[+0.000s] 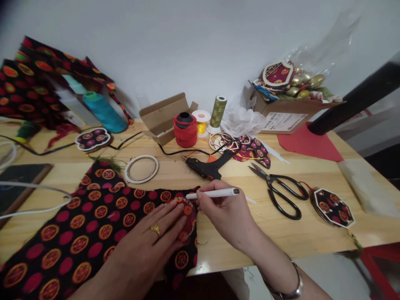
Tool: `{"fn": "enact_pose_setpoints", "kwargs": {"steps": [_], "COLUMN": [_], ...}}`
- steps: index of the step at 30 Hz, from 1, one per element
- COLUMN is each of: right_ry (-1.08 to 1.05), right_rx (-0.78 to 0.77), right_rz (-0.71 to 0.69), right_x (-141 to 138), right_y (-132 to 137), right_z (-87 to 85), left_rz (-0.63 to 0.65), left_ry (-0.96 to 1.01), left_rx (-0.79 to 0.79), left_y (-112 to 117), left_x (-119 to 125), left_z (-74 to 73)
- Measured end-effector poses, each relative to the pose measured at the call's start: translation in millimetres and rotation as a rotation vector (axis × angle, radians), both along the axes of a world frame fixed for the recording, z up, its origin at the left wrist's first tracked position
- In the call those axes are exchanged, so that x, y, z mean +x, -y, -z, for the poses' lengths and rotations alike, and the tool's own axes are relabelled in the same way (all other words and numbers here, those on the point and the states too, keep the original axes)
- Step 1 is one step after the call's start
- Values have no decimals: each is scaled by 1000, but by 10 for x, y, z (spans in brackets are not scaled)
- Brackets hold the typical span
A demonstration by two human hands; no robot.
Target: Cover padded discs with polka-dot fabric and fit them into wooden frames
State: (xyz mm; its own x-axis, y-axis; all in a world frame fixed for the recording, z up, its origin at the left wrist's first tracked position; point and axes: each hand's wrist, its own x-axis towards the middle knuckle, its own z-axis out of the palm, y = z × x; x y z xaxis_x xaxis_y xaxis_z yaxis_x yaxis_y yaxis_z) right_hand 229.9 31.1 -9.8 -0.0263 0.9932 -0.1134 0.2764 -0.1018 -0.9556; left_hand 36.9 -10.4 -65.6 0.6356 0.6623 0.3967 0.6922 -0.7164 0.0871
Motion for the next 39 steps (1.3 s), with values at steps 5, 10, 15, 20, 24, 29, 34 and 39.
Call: {"fn": "enact_pose_setpoints", "kwargs": {"steps": [5, 10, 15, 20, 24, 29, 34, 39], "right_ry": [-19, 43, 104, 149, 180, 234, 231, 192], "right_rx": [-36, -41, -17, -10, 15, 14, -15, 52], "right_rz": [-40, -117, -132, -85, -74, -69, -76, 9], "right_x": [4, 17, 40, 102, 139, 162, 202, 146], "right_y": [-56, -124, -88, 30, 119, 210, 263, 154], "right_z": [37, 26, -22, -64, -98, -129, -163, -186], "left_rz": [1, 14, 3, 0, 11, 7, 3, -1], "left_ry": [-8, -14, -19, 10, -2, 5, 21, 45], "left_rx": [-17, 11, -41, -40, -39, -20, -2, 23], "left_y": [5, -12, 16, 20, 15, 6, 6, -4], "left_x": [1, -13, -9, -6, -14, -14, -5, 12], "left_z": [34, 33, 26, 3, -3, -6, -2, -1]}}
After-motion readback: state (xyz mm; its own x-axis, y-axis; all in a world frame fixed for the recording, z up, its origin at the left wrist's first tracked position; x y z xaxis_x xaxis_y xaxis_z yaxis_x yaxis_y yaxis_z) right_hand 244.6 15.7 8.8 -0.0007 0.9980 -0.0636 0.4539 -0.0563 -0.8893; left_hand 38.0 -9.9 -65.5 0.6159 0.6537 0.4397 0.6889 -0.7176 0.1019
